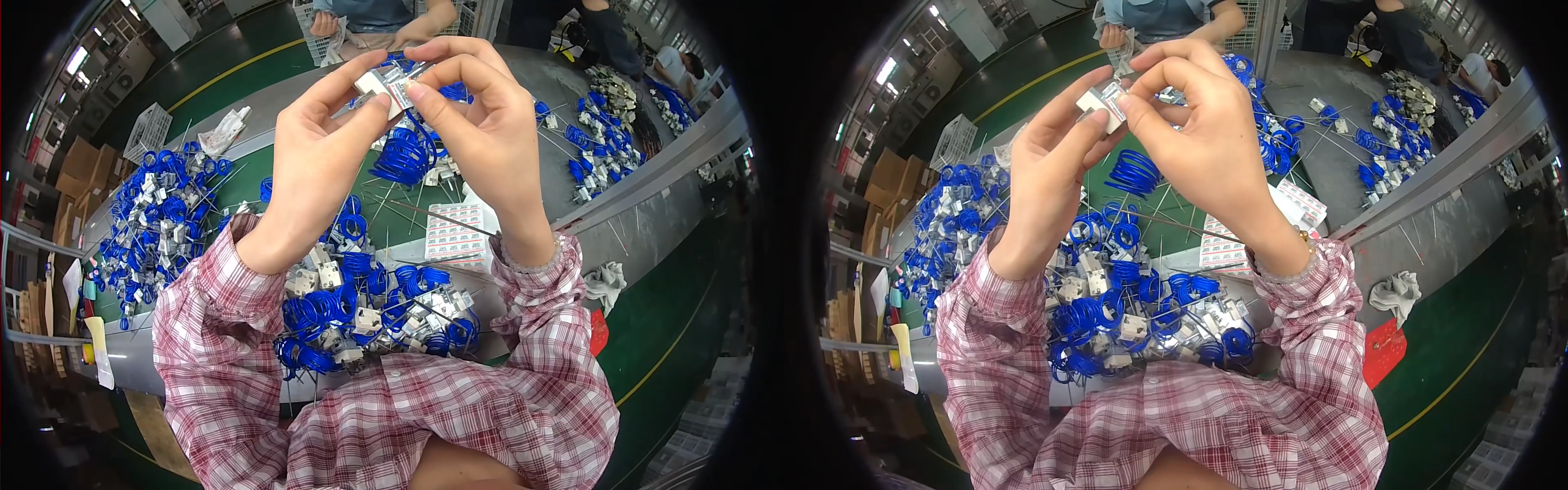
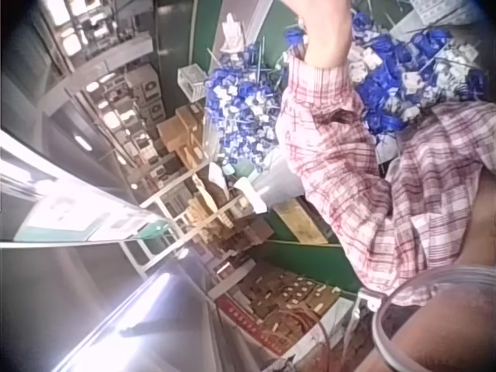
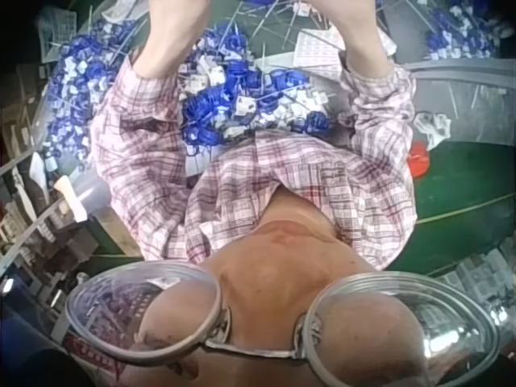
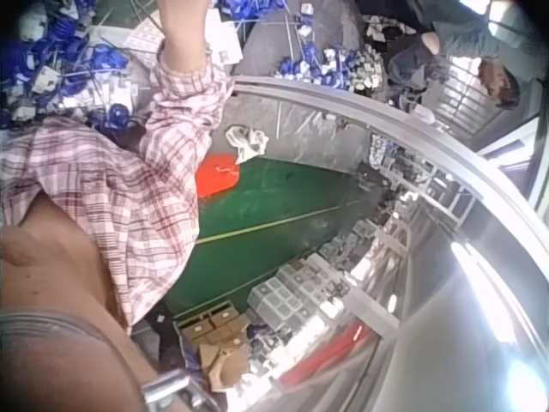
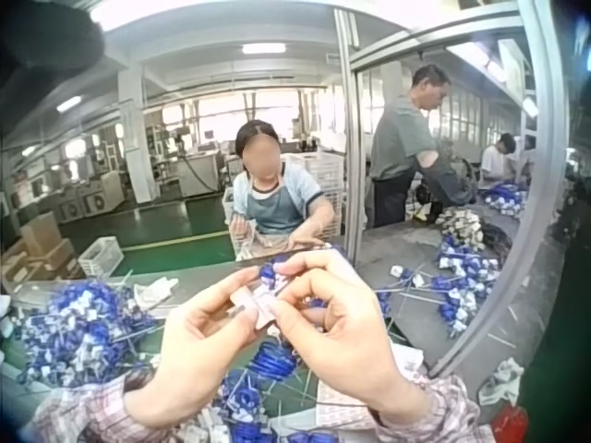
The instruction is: Apply adhesive to small electrical switches and assemble them on a production line.
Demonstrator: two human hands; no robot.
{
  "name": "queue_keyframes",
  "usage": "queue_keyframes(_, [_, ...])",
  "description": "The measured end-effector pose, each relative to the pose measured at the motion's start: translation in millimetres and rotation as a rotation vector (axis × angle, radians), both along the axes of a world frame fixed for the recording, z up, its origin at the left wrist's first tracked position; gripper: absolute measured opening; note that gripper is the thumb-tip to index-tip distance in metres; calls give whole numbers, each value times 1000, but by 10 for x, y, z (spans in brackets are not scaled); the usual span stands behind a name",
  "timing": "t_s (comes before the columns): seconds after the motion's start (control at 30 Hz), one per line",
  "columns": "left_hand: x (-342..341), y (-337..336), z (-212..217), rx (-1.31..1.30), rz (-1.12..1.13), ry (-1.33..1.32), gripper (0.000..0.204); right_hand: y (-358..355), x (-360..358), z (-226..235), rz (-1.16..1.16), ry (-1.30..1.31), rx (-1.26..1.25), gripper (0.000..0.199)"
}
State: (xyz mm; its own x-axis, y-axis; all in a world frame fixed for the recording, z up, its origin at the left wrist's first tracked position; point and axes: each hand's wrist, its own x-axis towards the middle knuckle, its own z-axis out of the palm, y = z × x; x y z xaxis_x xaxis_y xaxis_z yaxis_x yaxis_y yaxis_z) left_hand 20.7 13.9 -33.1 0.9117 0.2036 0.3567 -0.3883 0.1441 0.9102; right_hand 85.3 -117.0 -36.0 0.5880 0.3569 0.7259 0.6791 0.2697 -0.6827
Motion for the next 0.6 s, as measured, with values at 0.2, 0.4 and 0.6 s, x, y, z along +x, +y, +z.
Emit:
queue_keyframes(0.2, [0,-6,12,1,-10,2,37,-9,6,5,-22,-9,-29,4])
queue_keyframes(0.4, [-2,12,5,12,-4,10,38,6,21,-1,14,-7,-14,4])
queue_keyframes(0.6, [1,12,1,27,-9,15,38,-4,20,-3,-3,-19,-24,4])
